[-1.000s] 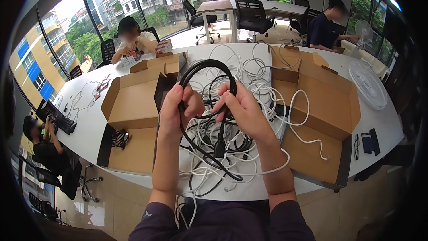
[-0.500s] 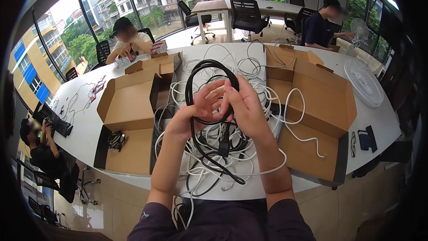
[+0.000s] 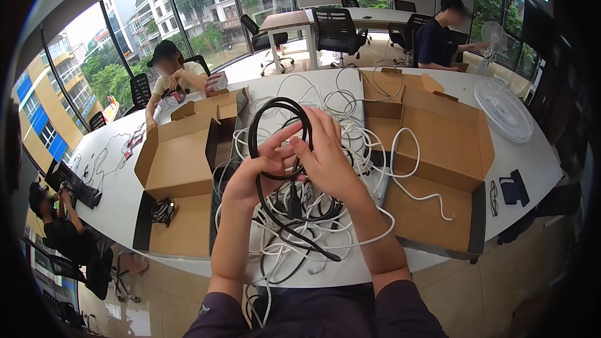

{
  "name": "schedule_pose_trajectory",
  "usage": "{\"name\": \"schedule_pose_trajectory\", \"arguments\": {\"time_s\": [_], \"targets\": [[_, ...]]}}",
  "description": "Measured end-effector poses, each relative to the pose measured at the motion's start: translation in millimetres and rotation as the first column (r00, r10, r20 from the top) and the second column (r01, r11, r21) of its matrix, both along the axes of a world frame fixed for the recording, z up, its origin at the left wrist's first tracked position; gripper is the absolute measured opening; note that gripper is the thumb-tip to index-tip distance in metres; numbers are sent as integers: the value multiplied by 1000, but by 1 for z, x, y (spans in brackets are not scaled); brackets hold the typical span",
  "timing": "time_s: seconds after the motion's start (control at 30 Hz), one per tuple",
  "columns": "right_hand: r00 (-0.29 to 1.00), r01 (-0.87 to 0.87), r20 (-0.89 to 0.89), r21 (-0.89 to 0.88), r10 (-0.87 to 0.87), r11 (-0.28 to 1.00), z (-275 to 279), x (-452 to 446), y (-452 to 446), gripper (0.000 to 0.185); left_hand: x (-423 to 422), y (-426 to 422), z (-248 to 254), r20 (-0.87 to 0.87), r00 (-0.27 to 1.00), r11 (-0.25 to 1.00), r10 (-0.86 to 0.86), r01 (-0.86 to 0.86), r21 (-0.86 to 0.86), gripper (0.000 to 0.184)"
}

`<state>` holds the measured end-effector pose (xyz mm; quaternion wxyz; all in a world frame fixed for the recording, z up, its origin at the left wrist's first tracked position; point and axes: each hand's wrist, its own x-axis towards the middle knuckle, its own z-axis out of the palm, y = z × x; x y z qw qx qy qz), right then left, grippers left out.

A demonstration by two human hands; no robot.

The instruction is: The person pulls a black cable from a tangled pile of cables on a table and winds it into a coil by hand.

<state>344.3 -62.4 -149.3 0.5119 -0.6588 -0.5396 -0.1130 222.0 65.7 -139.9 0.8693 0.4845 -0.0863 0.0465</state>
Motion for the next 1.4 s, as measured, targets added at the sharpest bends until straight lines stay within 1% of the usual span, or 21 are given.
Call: {"name": "schedule_pose_trajectory", "arguments": {"time_s": [0.03,0.07,0.13,0.17,0.23,0.27,0.3,0.4,0.43,0.53,0.63,0.73,0.77,0.87,0.9,1.0,1.1,1.13,1.2,1.3,1.4], "targets": [[995,-91,-48,-15,91,996,0,2,-2,70,1,7,-1,18,1000,998,-4,5,-70,71],[986,-142,-93,-32,139,989,-1,0,-4,71,1,13,0,62,998,992,22,-14,-124,69],[955,-244,-187,-58,230,968,2,-9,-12,74,-3,27,4,109,982,981,154,-138,-137,70],[947,-300,-155,-111,281,948,9,-11,-17,80,-7,36,6,129,970,970,208,-188,-151,71],[870,-493,-182,-303,459,815,16,-12,-30,81,-16,50,10,179,934,940,310,-272,-204,72],[816,-575,-209,-390,539,719,17,-12,-33,82,-20,57,11,220,920,931,325,-270,-248,73],[782,-573,-65,-466,620,674,15,-14,-33,84,-24,62,12,245,900,916,360,-292,-274,73],[612,-698,-160,-570,774,434,15,-24,-34,84,-34,70,16,304,843,879,443,-343,-331,74],[611,-709,-105,-513,785,484,10,-29,-32,76,-35,72,16,313,829,867,463,-350,-354,74],[594,-658,-207,-680,777,322,7,-33,-21,62,-36,70,17,308,810,841,499,-366,-399,74],[610,-656,-144,-644,779,394,4,-27,-22,46,-36,72,16,307,832,858,463,-332,-393,73],[722,-611,-70,-530,688,588,27,-26,-39,36,-38,73,16,284,860,883,424,-321,-343,72],[773,-606,-78,-387,630,695,32,-25,-42,30,-40,71,18,276,868,887,412,-314,-338,71],[895,-329,197,-314,400,891,44,-11,-46,31,-40,62,22,235,904,911,356,-280,-302,70],[936,-234,196,-271,292,934,41,-8,-44,32,-38,57,23,217,920,921,327,-259,-291,70],[973,-56,216,-143,86,988,30,0,-35,30,-31,38,22,181,961,962,210,-170,-212,68],[971,0,239,-30,7,1000,29,1,-31,32,-27,16,23,93,985,983,147,-134,-129,72],[971,3,238,3,-4,1000,30,2,-30,33,-25,11,25,88,992,988,86,-74,-135,73],[972,11,232,68,-26,998,32,2,-32,34,-21,5,19,84,990,985,114,-102,-137,71],[995,16,93,179,-34,984,33,5,-34,34,-23,3,22,34,999,984,-17,23,-176,66],[1000,-2,-4,205,2,979,32,10,-33,33,-23,-1,22,2,988,948,-151,146,-283,63]]}}
